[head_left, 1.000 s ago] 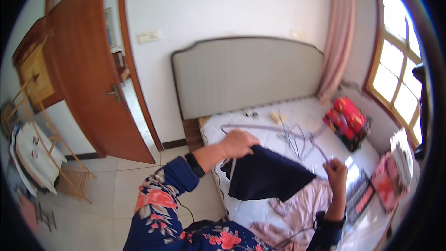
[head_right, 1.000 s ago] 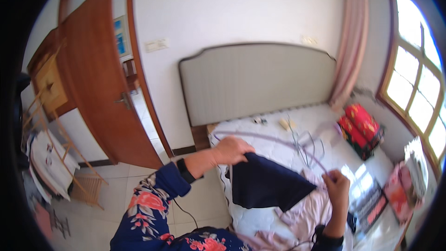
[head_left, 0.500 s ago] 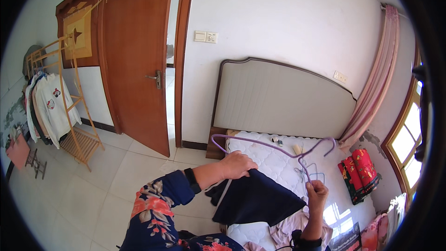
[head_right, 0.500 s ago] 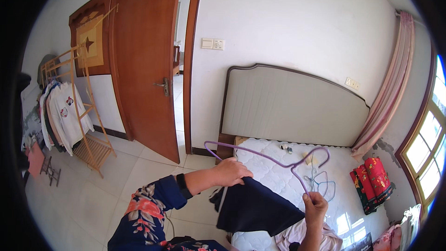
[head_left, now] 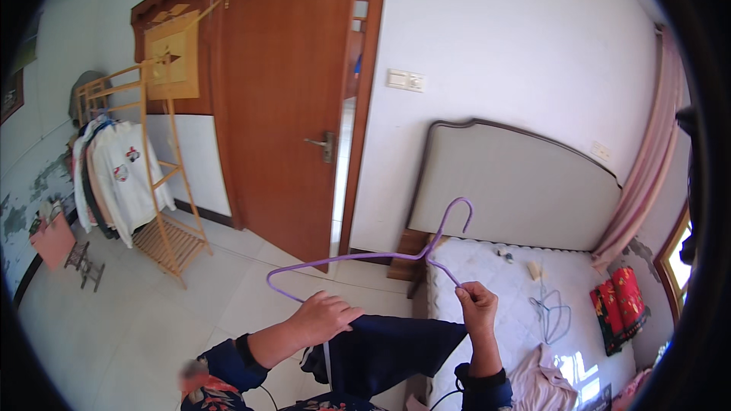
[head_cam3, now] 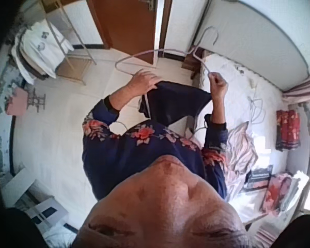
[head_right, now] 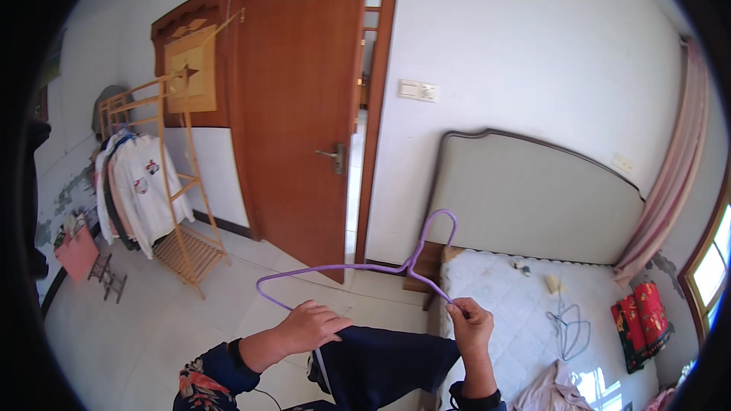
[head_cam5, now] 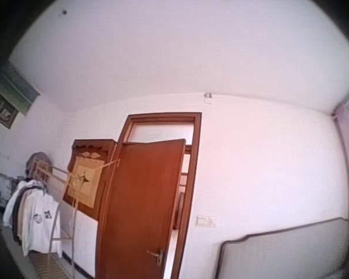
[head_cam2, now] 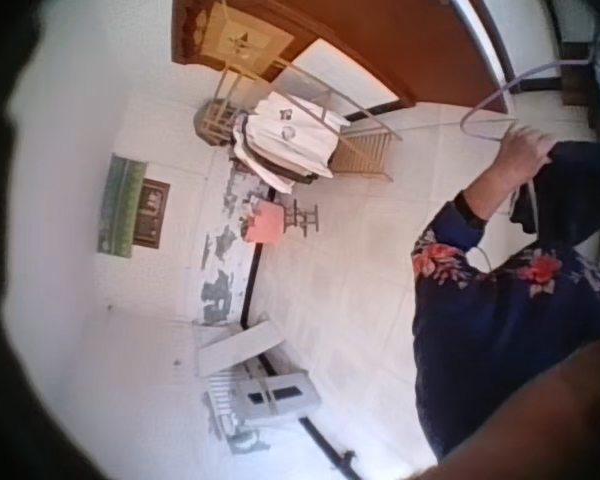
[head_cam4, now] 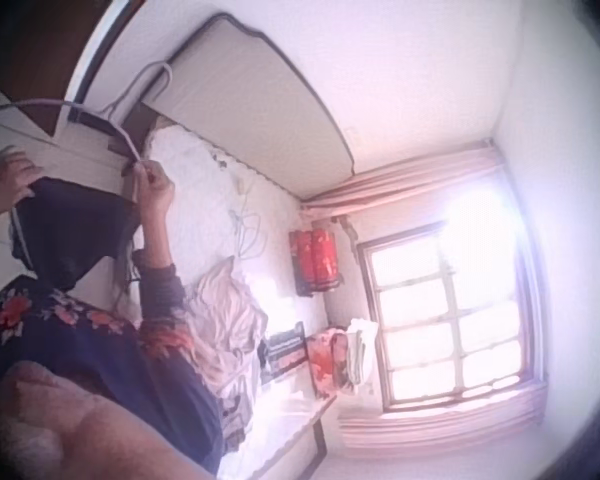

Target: The person picks up clothes from a bed, places each garment on a hanger, and hangs them on a wooden clothes rack. The person handles a white hoodie, a dark top, and several pink shirts, repeating the process for each item.

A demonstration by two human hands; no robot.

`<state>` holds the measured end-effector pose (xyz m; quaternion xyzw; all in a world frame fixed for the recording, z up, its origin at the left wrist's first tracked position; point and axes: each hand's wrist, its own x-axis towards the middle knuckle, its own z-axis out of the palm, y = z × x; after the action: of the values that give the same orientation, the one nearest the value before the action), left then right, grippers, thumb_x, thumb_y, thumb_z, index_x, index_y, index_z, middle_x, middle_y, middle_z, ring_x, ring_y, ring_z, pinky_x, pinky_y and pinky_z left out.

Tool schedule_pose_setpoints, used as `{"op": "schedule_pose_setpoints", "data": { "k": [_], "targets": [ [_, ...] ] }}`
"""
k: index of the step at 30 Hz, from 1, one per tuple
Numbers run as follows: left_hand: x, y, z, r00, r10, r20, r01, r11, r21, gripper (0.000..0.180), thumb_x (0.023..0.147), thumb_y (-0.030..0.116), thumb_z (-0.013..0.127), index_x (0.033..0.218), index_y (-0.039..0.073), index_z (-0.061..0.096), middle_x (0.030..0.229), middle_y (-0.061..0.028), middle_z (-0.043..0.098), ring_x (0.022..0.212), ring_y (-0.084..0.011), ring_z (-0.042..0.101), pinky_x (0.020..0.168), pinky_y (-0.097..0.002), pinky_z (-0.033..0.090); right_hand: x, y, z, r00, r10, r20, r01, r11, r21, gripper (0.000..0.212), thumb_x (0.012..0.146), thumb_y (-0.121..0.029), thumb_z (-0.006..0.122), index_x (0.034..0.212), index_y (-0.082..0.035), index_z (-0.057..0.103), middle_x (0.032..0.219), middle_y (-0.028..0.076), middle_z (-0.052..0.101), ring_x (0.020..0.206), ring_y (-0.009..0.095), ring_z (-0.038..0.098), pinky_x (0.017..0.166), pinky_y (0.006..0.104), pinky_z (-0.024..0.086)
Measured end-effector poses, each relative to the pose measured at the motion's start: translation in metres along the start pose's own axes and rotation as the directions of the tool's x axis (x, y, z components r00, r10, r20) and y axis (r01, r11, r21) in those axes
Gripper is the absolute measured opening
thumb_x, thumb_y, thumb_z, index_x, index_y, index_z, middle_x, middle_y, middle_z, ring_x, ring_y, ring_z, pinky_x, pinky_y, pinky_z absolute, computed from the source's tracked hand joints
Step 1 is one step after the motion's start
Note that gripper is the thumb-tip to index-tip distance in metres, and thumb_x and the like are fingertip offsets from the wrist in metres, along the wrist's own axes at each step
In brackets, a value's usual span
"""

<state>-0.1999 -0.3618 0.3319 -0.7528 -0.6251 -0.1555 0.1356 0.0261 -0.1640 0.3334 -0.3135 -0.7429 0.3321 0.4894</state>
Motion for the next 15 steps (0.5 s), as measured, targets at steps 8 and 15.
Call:
{"op": "schedule_pose_setpoints", "data": {
  "k": [8, 15],
  "targets": [
    [-0.128, -0.046, -0.060, 0.920, -0.392, 0.003, 0.385, 0.905, 0.183, 0.033, 0.068, 0.021, 0.063, 0.098, 0.014, 0.052, 0.068, 0.0005, 0.052, 0.070, -0.0156, 0.054, 0.062, -0.0306, 0.035, 0.004, -0.084, 0.153, 0.916, -0.339, 0.214, 0.321, 0.940, 0.117, 0.009, 0.068, -0.009, 0.068, 0.072, -0.005, 0.060, 0.060, 0.006, 0.056, 0.053, 0.016, 0.054, 0.050, 0.0237, 0.042],
    [-0.180, -0.055, -0.077, 0.736, -0.599, -0.315, 0.676, 0.672, 0.302, 0.029, 0.062, 0.012, 0.060, 0.091, 0.012, 0.057, 0.076, 0.0000, 0.052, 0.073, -0.0162, 0.052, 0.065, -0.0329, 0.035, 0.013, -0.120, 0.234, 0.828, -0.450, 0.336, 0.344, 0.879, 0.330, 0.009, 0.069, -0.010, 0.068, 0.073, -0.005, 0.061, 0.059, 0.005, 0.056, 0.052, 0.014, 0.052, 0.049, 0.0229, 0.040]
  ]
}}
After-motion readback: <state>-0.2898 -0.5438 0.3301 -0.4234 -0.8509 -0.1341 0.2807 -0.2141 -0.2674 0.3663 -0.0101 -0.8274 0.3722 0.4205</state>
